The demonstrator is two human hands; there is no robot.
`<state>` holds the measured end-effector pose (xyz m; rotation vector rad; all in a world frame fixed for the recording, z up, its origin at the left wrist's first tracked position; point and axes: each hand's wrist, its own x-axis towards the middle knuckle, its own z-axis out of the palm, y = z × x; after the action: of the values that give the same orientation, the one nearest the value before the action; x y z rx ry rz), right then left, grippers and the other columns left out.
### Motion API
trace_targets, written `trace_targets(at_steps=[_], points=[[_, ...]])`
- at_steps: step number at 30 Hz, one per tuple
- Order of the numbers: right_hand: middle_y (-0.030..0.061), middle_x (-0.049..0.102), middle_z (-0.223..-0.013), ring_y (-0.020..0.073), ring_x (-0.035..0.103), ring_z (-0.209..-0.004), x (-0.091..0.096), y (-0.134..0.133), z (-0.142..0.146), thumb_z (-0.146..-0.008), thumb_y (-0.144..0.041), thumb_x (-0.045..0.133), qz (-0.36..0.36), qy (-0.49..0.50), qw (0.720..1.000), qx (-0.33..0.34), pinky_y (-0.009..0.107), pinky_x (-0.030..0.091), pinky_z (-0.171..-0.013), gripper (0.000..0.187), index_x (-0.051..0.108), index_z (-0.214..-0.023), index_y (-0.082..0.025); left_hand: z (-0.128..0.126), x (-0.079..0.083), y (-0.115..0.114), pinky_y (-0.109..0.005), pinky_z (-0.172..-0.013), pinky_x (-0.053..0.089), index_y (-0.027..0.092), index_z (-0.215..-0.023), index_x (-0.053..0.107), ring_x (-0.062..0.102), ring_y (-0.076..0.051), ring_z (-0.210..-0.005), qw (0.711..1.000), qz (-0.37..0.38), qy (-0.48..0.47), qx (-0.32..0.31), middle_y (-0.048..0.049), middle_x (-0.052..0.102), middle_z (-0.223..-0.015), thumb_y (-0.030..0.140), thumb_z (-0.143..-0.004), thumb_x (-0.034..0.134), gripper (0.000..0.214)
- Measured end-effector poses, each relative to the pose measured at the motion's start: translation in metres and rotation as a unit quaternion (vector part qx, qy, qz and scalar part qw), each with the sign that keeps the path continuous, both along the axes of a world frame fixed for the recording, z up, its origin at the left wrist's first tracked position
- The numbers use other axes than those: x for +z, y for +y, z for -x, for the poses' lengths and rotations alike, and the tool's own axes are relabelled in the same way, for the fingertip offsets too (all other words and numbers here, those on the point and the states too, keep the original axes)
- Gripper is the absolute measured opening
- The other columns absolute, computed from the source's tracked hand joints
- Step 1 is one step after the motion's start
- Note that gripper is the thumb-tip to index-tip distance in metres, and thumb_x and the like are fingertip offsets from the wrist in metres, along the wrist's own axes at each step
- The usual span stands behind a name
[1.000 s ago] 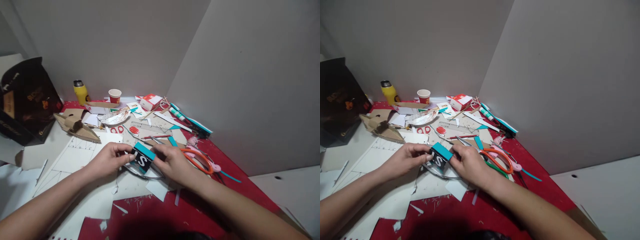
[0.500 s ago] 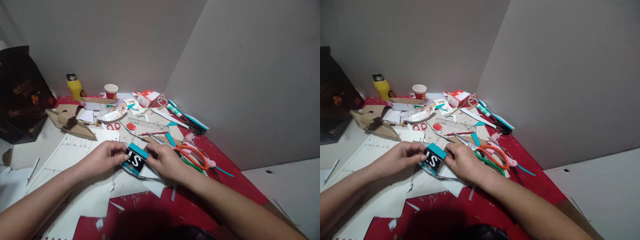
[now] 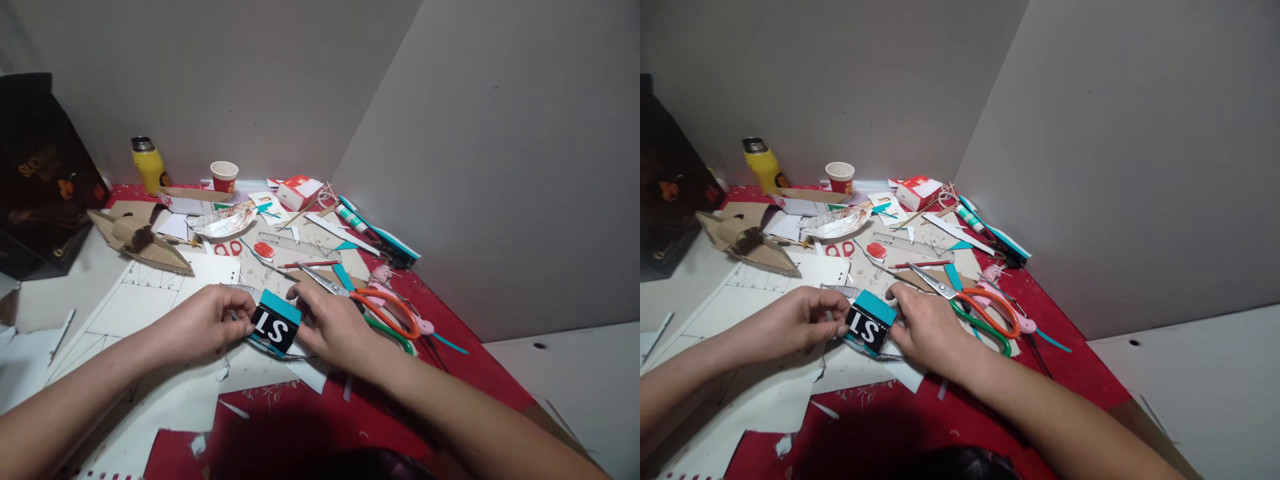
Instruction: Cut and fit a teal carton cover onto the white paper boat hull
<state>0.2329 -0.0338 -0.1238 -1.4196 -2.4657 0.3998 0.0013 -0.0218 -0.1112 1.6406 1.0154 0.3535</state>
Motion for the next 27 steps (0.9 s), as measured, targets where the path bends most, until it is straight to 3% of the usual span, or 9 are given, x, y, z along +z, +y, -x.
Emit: trace_targets(at_steps=[6,12,16,21,25,27], points=[[0.0056,0.061,-0.075,0.0175,0.054,-0.068,-0.003,0.000,-0.003,-0.080,-0.014,0.050,-0.034,0.000,0.999,0.033,0.026,0.037,-0.061,0.005,0.054,-0.078,-0.018,0.002,-0.003,0.002,-0.019,-0.049,0.034,0.018,-0.081,0.063,0.043,-0.007,-0.047,1.000,0.012,-0.005,-0.016,0.0063,0.054,-0.064,0.027,-0.083,0.060,0.009],[0.0031,0.058,-0.071,0.0160,0.050,-0.063,-0.008,0.003,-0.003,-0.079,-0.014,0.052,-0.040,0.010,0.998,0.037,0.025,0.034,-0.058,0.005,0.053,-0.077,-0.018,0.005,-0.002,0.002,-0.019,-0.049,0.037,0.019,-0.085,0.061,0.047,-0.009,-0.050,0.998,0.049,-0.011,-0.026,0.0059,0.055,-0.066,0.027,-0.081,0.062,0.009],[0.0048,0.058,-0.076,0.0181,0.053,-0.069,-0.012,0.004,-0.004,-0.080,-0.015,0.051,-0.052,0.025,0.997,0.047,0.027,0.037,-0.061,0.004,0.052,-0.079,-0.019,0.006,0.000,-0.001,-0.019,-0.052,0.037,0.018,-0.085,0.062,0.047,-0.008,-0.051,0.999,0.030,0.003,-0.026,0.0069,0.056,-0.066,0.022,-0.074,0.067,0.012],[0.0009,0.055,-0.067,0.0158,0.050,-0.060,-0.015,0.004,-0.002,-0.083,-0.021,0.050,0.023,0.037,0.999,0.028,0.026,0.036,-0.057,0.009,0.046,-0.075,-0.021,0.007,-0.002,-0.004,-0.020,-0.053,0.041,0.018,-0.090,0.064,0.052,-0.009,-0.056,0.999,0.038,-0.015,-0.021,0.0038,0.060,-0.073,0.021,-0.073,0.067,0.018],[-0.0009,0.055,-0.065,0.0151,0.049,-0.058,-0.016,0.005,-0.002,-0.084,-0.022,0.049,0.053,0.050,0.997,0.021,0.025,0.036,-0.055,0.011,0.045,-0.074,-0.023,0.021,0.017,0.004,-0.023,-0.052,0.047,0.017,-0.097,0.066,0.057,-0.011,-0.056,0.999,0.033,-0.017,-0.007,-0.0012,0.066,-0.081,0.028,-0.078,0.064,0.022],[-0.0008,0.055,-0.065,0.0152,0.050,-0.058,-0.015,0.005,-0.002,-0.084,-0.023,0.049,0.058,0.054,0.997,0.019,0.025,0.036,-0.055,0.011,0.046,-0.074,-0.023,0.041,0.031,0.014,-0.025,-0.055,0.049,0.016,-0.090,0.067,0.061,-0.014,-0.059,0.995,-0.058,0.005,0.085,-0.0022,0.066,-0.077,0.032,-0.079,0.064,0.020]])
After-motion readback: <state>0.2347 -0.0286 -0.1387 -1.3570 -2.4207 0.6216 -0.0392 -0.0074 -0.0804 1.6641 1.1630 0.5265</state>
